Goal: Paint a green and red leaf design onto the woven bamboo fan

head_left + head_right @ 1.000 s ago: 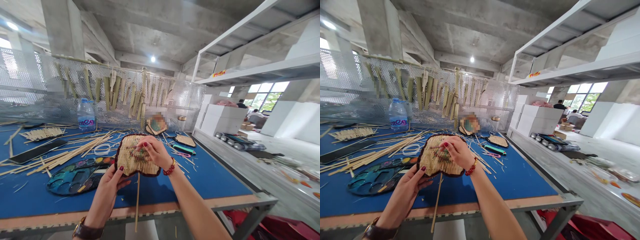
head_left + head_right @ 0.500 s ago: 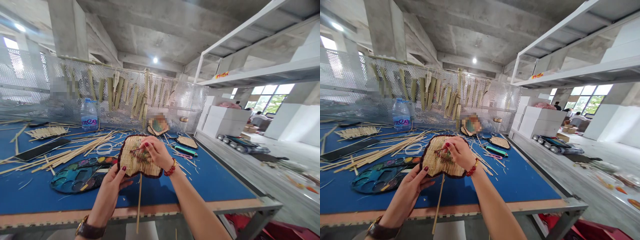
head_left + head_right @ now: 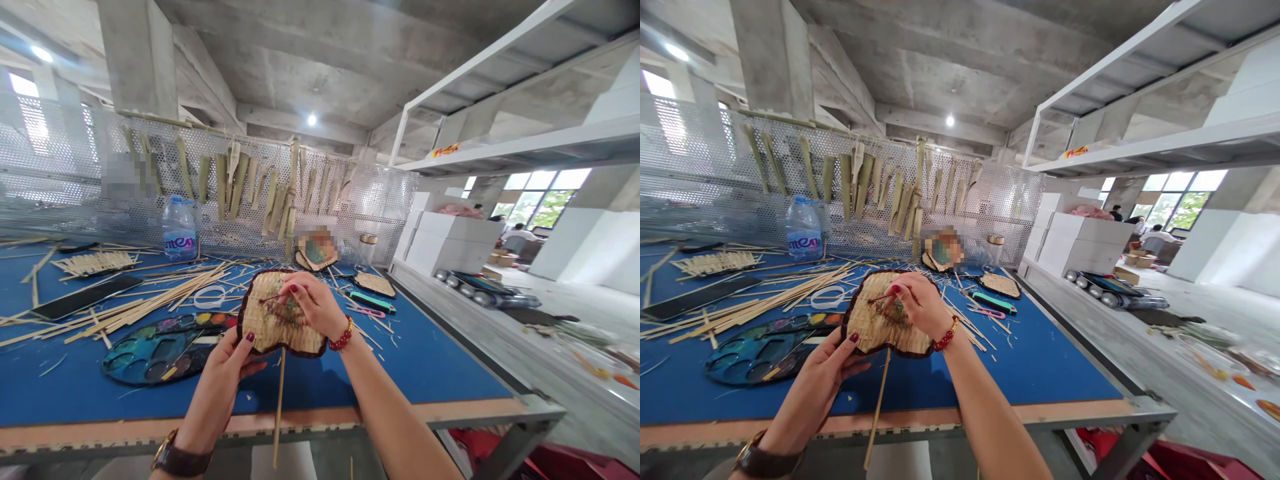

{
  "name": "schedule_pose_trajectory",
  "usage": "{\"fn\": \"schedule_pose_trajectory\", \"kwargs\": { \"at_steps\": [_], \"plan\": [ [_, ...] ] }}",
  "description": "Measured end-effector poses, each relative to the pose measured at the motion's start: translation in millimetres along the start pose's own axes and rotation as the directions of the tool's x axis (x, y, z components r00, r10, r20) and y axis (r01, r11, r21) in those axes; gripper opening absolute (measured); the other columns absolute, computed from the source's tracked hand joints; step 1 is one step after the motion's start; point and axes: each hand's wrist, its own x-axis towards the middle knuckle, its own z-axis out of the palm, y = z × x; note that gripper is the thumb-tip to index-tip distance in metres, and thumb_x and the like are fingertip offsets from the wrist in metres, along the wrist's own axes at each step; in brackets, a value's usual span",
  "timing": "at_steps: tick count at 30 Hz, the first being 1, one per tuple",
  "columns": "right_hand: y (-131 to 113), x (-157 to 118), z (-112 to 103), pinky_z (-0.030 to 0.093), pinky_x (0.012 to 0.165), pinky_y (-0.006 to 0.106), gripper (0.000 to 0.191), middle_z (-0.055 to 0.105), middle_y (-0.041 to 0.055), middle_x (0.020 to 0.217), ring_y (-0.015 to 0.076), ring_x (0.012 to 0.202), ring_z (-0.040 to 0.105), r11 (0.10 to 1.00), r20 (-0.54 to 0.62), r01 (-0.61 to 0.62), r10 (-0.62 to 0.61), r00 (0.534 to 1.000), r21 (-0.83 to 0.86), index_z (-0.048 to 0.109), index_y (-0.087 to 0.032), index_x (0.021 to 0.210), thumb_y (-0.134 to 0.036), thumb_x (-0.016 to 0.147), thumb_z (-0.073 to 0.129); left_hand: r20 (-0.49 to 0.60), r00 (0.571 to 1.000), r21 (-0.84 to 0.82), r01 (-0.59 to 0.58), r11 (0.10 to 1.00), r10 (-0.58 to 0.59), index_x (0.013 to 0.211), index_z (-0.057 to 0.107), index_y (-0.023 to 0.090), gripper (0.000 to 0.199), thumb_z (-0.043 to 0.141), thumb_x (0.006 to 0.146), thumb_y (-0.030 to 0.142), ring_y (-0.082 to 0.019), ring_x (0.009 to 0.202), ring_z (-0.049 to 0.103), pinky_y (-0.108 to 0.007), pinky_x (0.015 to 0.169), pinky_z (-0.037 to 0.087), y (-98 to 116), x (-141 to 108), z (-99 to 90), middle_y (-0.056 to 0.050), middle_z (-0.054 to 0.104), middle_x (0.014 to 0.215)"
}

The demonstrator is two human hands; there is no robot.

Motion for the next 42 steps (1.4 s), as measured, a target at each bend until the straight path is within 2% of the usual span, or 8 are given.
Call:
{"fn": "schedule_pose_trajectory", "kwargs": {
  "at_steps": [4, 10, 15, 23, 27, 31, 35, 42],
  "plan": [
    [-3, 1, 2, 0.043, 0.101, 0.036, 0.038, 0.073, 0.0065, 0.090, 0.0194, 0.110, 0.060, 1.000, -0.011, 0.025, -0.025, 1.000, 0.009, 0.068, -0.022, 0.094, -0.043, 0.101, 0.038, -0.008, 1.000, 0.003, 0.000, 1.000, 0.000, 0.115, 0.062, 0.018, 0.059, 0.076, 0.068, 0.049, -0.025, 0.084, 0.071, -0.033, 0.066, 0.058, 0, -1, 0.0, -0.008, 0.073, 0.105],
    [-1, -1, -4, 0.045, 0.097, 0.034, 0.048, 0.070, 0.0056, 0.075, 0.0191, 0.106, 0.062, 1.000, -0.025, -0.026, 0.026, 0.999, 0.004, 0.067, -0.020, 0.082, -0.046, 0.102, 0.032, -0.001, 1.000, 0.007, 0.003, 1.000, -0.003, 0.115, 0.062, 0.018, 0.060, 0.076, 0.068, 0.052, -0.025, 0.085, 0.070, -0.031, 0.065, 0.058, -3, 1, -1.5, -0.009, 0.073, 0.105],
    [1, -1, -2, 0.043, 0.101, 0.035, 0.041, 0.073, 0.0063, 0.089, 0.0183, 0.113, 0.060, 1.000, -0.013, 0.025, -0.025, 1.000, -0.014, 0.068, -0.020, 0.091, -0.043, 0.102, 0.036, 0.002, 1.000, -0.002, 0.001, 1.000, -0.001, 0.114, 0.061, 0.018, 0.059, 0.076, 0.067, 0.051, -0.025, 0.086, 0.071, -0.032, 0.066, 0.058, -3, 2, -1.3, -0.010, 0.073, 0.106],
    [0, -1, -3, 0.044, 0.100, 0.035, 0.040, 0.073, 0.0060, 0.090, 0.0183, 0.111, 0.061, 1.000, -0.031, 0.012, -0.012, 0.999, 0.007, 0.069, -0.020, 0.090, -0.042, 0.101, 0.038, -0.021, 1.000, -0.024, 0.007, 1.000, -0.007, 0.112, 0.063, 0.017, 0.061, 0.079, 0.064, 0.050, -0.025, 0.083, 0.071, -0.032, 0.064, 0.058, -3, 1, -1.4, -0.010, 0.073, 0.104],
    [0, -3, -3, 0.047, 0.097, 0.035, 0.034, 0.072, 0.0060, 0.097, 0.0178, 0.105, 0.064, 0.994, -0.166, -0.003, 0.021, 0.986, 0.110, 0.068, -0.021, 0.099, -0.040, 0.101, 0.040, -0.026, 1.000, -0.034, 0.016, 0.999, -0.017, 0.114, 0.062, 0.017, 0.063, 0.079, 0.063, 0.050, -0.025, 0.083, 0.071, -0.032, 0.064, 0.058, -2, 0, -0.8, -0.010, 0.073, 0.104],
    [7, -2, -9, 0.050, 0.092, 0.035, 0.033, 0.073, 0.0048, 0.092, 0.0171, 0.092, 0.069, 0.969, -0.414, -0.022, 0.125, 0.901, 0.246, 0.065, -0.021, 0.101, -0.041, 0.100, 0.040, -0.019, 1.000, -0.047, -0.001, 0.999, 0.000, 0.115, 0.062, 0.019, 0.058, 0.078, 0.068, 0.047, -0.023, 0.086, 0.071, -0.030, 0.065, 0.059, -2, 1, -1.5, -0.009, 0.072, 0.110],
    [24, 1, -20, 0.053, 0.083, 0.035, 0.037, 0.072, 0.0060, 0.088, 0.0174, 0.084, 0.069, 0.944, -0.632, -0.033, 0.246, 0.735, 0.329, 0.063, -0.018, 0.102, -0.046, 0.099, 0.040, -0.035, 0.999, -0.121, 0.013, 0.993, -0.018, 0.113, 0.063, 0.020, 0.053, 0.080, 0.067, 0.041, -0.023, 0.084, 0.072, -0.029, 0.063, 0.060, -4, 2, -4.4, -0.008, 0.073, 0.109],
    [67, -3, -41, 0.051, 0.069, 0.030, 0.039, 0.071, 0.0071, 0.089, 0.0153, 0.071, 0.064, 0.917, -0.734, -0.164, 0.390, 0.556, 0.364, 0.061, -0.016, 0.102, -0.050, 0.092, 0.044, -0.078, 0.996, -0.213, -0.057, 0.975, 0.041, 0.100, 0.066, 0.020, 0.025, 0.073, 0.075, 0.022, -0.022, 0.081, 0.073, -0.028, 0.065, 0.060, 17, 18, 8.7, -0.006, 0.075, 0.100]
  ]
}}
